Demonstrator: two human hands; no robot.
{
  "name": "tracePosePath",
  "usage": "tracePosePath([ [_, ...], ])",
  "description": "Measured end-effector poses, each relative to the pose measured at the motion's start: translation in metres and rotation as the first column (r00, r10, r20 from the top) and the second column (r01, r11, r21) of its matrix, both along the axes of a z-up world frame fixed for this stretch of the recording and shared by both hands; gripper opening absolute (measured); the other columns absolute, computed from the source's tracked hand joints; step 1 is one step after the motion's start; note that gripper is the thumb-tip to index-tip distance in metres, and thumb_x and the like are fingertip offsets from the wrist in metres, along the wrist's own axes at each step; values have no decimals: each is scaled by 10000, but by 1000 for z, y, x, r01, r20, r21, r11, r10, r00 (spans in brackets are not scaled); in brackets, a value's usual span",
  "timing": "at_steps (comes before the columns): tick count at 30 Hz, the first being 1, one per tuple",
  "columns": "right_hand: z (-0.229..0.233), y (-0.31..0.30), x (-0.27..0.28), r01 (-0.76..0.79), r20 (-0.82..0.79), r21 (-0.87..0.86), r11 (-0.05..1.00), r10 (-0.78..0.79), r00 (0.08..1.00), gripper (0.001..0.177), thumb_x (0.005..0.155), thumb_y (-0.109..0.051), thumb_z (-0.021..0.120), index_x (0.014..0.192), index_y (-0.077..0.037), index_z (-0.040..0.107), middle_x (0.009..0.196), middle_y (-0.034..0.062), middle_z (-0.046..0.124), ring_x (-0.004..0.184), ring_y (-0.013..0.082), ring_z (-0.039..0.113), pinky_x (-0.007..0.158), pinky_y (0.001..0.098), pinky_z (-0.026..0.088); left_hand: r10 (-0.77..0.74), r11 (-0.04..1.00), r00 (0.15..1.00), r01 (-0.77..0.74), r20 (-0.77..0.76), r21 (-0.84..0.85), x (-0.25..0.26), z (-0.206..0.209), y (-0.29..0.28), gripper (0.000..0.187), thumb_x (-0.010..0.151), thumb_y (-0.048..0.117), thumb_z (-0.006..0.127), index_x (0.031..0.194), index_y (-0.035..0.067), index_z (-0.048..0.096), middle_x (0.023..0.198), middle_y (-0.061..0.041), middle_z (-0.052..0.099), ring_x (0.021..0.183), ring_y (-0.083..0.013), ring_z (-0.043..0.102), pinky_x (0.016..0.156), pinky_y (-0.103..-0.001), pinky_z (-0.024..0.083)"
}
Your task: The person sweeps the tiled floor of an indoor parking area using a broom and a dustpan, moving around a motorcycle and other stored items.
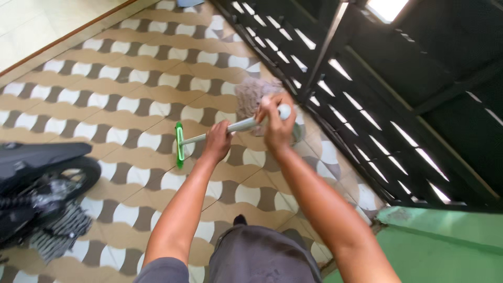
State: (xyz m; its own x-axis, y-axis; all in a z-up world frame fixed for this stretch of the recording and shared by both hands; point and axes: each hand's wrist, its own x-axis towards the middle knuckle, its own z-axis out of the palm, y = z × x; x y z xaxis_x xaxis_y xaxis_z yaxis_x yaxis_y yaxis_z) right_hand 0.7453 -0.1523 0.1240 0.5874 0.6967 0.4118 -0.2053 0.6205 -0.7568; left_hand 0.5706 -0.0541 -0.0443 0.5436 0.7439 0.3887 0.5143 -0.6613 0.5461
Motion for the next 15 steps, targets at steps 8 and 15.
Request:
tracePosePath([
  [8, 27, 117, -124, -577, -58, -72, 814, 574, 817, 195, 953, -113, 670, 857, -57, 510, 705, 63, 561, 570, 177, 565, 561, 337, 492, 275, 940, 959, -283, -70, -190, -164, 38, -14, 329, 971, 245, 632, 1260, 105, 559, 1073, -196, 695, 982, -453, 663, 831, -544, 526],
  [15, -16, 159, -244, -718, 150, -398, 570, 813, 562, 324, 985, -189, 740, 762, -42, 555, 682, 46, 611, 589, 138, 599, 546, 298, 472, 463, 662, 817, -576, -343, -479, -249, -6, -35, 678, 1017, 341, 556, 1545, 119, 192, 1124, -279, 677, 912, -509, 671, 793, -597, 513],
])
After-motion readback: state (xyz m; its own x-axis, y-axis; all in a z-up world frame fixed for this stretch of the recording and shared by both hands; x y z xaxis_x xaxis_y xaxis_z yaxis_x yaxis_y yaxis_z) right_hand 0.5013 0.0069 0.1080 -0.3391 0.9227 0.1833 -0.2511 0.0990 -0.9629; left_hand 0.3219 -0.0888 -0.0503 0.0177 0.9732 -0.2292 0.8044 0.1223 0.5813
